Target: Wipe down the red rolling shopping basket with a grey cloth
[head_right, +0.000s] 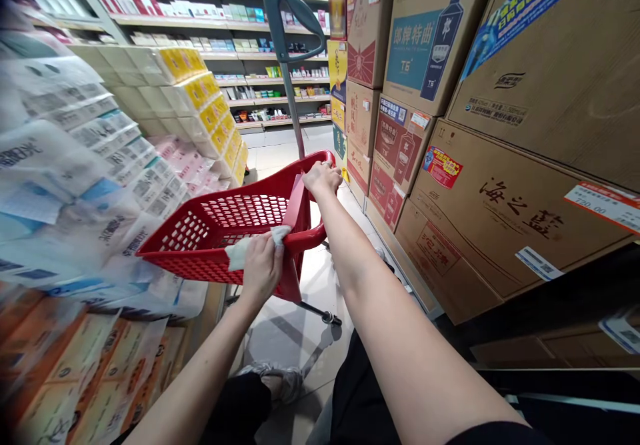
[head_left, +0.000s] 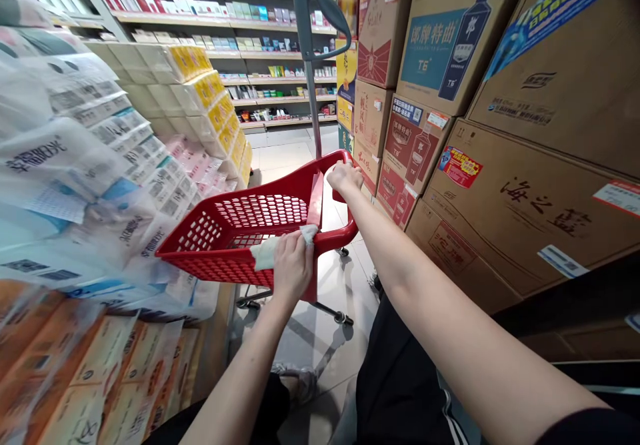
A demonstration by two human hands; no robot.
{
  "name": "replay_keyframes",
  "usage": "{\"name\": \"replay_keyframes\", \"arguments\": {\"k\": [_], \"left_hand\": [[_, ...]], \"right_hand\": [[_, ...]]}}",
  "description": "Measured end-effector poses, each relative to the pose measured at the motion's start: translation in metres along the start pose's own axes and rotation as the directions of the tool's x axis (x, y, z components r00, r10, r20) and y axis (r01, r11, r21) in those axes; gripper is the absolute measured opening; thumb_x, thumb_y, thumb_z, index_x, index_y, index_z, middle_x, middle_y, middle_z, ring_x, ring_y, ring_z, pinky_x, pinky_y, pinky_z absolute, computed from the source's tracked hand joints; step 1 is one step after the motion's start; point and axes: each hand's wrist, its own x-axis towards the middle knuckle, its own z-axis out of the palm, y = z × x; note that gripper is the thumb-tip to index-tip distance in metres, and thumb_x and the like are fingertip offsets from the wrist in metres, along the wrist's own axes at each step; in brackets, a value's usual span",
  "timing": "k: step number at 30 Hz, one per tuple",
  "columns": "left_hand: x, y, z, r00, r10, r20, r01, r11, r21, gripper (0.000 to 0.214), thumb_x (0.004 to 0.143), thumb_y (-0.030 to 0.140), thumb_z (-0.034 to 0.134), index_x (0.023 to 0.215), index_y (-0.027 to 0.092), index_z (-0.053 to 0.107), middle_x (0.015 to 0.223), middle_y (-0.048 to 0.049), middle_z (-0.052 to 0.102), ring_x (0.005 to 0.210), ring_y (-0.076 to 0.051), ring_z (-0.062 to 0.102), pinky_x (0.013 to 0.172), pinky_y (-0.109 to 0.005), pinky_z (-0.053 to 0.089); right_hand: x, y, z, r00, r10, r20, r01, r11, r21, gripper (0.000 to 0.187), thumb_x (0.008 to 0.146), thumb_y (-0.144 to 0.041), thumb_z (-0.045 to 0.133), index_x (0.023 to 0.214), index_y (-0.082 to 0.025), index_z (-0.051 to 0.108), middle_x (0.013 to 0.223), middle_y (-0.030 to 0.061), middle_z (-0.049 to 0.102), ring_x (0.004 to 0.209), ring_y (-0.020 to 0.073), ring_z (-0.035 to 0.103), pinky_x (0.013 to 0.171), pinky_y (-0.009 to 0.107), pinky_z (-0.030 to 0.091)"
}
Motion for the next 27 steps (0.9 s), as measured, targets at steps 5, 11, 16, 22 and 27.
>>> {"name": "replay_keyframes", "arguments": {"k": [5,11,16,22,27], "left_hand": [[0.01,0.036,0.009,1.0,0.022,-0.022,-0.023,0.999,-0.028,0.037,0.098,0.031,0.035,0.125,0.019,0.058,0.122,-0.0128,0.062,0.115,-0.027,0.052,0.103,-0.046,0.039],[0.013,0.073,0.012,0.991,0.128,-0.03,-0.128,0.992,-0.022,0.038,0.095,0.033,0.044,0.124,0.012,0.056,0.131,-0.0191,0.057,0.129,-0.032,0.047,0.113,-0.051,0.032],[0.021,0.064,-0.006,0.987,0.161,0.019,-0.155,0.97,-0.187,0.032,0.098,0.033,0.039,0.12,0.019,0.056,0.13,-0.0119,0.06,0.125,-0.024,0.052,0.106,-0.041,0.041],[0.057,0.043,-0.017,0.947,0.084,0.309,-0.114,0.99,0.079,0.042,0.09,0.061,0.047,0.086,0.02,0.056,0.084,-0.0085,0.066,0.081,-0.024,0.063,0.067,-0.032,0.041],[0.078,0.034,-0.015,0.838,0.091,0.538,-0.107,0.994,-0.001,0.053,0.084,0.074,0.044,0.076,0.023,0.054,0.063,-0.0014,0.059,0.054,-0.018,0.053,0.053,-0.029,0.025]], "right_hand": [[0.001,0.007,-0.003,1.0,0.003,-0.007,-0.003,1.0,0.011,0.051,0.09,-0.048,0.047,0.13,-0.018,0.058,0.14,0.0169,0.05,0.124,0.0409,0.05,0.088,0.051,0.049],[0.002,0.005,0.001,1.0,-0.007,-0.016,0.008,1.0,0.017,0.046,0.091,-0.039,0.047,0.128,-0.016,0.058,0.137,0.0185,0.051,0.122,0.0403,0.05,0.089,0.051,0.049],[0.003,0.003,0.004,0.999,-0.012,-0.036,0.013,1.0,0.027,0.048,0.09,-0.044,0.047,0.127,-0.015,0.06,0.138,0.0192,0.05,0.121,0.0418,0.051,0.087,0.052,0.05],[0.005,-0.002,0.007,0.999,0.011,-0.034,-0.01,0.999,0.046,0.046,0.091,-0.043,0.047,0.126,-0.016,0.06,0.136,0.0196,0.05,0.122,0.0419,0.05,0.086,0.053,0.05],[0.006,-0.005,0.006,1.0,0.013,-0.022,-0.012,0.999,0.037,0.048,0.09,-0.045,0.048,0.126,-0.015,0.06,0.134,0.0197,0.051,0.121,0.0421,0.05,0.086,0.052,0.05]]}}
